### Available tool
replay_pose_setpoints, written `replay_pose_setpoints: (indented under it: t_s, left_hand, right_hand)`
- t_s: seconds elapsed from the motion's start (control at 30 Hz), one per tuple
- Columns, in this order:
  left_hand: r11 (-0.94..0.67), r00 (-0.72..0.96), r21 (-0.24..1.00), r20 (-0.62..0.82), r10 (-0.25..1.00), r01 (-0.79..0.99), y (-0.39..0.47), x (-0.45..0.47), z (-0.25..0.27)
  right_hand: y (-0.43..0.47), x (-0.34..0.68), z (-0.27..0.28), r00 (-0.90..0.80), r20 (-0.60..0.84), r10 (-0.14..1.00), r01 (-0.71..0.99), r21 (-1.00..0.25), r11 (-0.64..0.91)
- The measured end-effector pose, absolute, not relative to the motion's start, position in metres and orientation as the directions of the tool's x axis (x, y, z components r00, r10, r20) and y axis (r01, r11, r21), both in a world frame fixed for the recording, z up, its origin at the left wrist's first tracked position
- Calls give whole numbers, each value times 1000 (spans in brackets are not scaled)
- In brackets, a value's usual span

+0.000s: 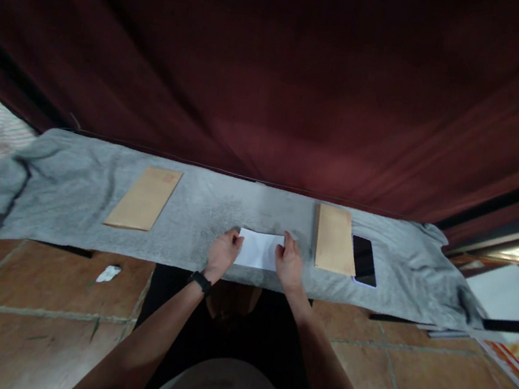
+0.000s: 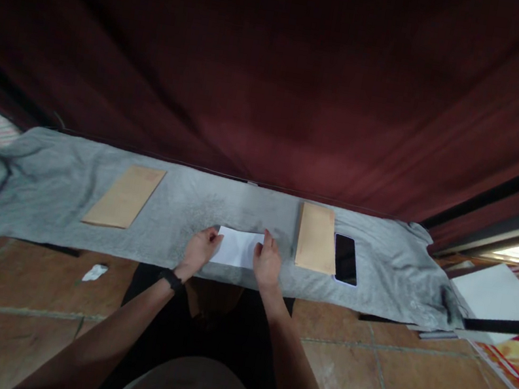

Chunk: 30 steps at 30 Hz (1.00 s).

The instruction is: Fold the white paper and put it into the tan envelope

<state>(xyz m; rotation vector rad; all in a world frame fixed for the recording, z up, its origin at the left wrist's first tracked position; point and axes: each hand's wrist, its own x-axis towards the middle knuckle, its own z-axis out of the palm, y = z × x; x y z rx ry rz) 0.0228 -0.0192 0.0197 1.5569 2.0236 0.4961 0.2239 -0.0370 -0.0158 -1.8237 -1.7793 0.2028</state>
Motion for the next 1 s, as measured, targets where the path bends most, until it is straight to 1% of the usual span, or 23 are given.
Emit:
replay_pose_setpoints:
  t_s: [0.07, 0.13, 0.23, 0.33, 0.43, 0.53, 0.6, 0.7, 0.8, 0.87, 0.93, 1.0]
  left_hand:
    - [281, -205, 542, -197, 959, 792, -19, 24, 19]
    - [288, -213, 511, -202, 956, 810, -18, 25, 19]
    - [283, -212, 485, -198, 957, 827, -17, 25, 17]
    - [272, -205, 471, -188, 960, 840, -15, 26, 16]
    - [267, -204, 454, -183, 962, 850, -15, 26, 15]
    - [267, -205, 436, -183, 961, 860, -18, 28, 15]
    - [240, -192, 414, -155, 969, 878, -22, 30, 15]
    - [111, -103, 327, -40, 994, 938, -31, 33, 16]
    - [-61, 43, 196, 93, 995, 979, -37, 35, 16]
    - [-182, 160, 133, 157, 975, 974, -40, 36, 13]
    - [-327, 306, 109, 169, 937, 939, -41, 37, 8]
    - [-443, 429, 117, 131, 894, 889, -42, 38, 0]
  right_hand:
    - [-41, 219, -15, 54, 327, 944, 907, -411, 90]
    - [-45, 212, -14, -16, 354, 935, 917, -368, 155]
    - [-51, 197, -16, -138, 353, 925, 888, -369, 274]
    - [-57, 182, -18, -227, 319, 920, 863, -372, 342]
    - [-62, 176, -20, -281, 274, 920, 864, -346, 367]
    - [-65, 175, -21, -284, 242, 928, 882, -315, 352]
    - [-66, 176, -21, -284, 232, 930, 890, -297, 346]
    - [-66, 176, -22, -292, 223, 930, 896, -277, 347]
    - [-65, 175, -22, -286, 221, 932, 903, -263, 340]
    - [-65, 175, -22, -286, 229, 931, 905, -254, 340]
    - [-66, 175, -22, -298, 237, 925, 904, -242, 353]
    - [-66, 175, -23, -314, 238, 919, 901, -229, 368]
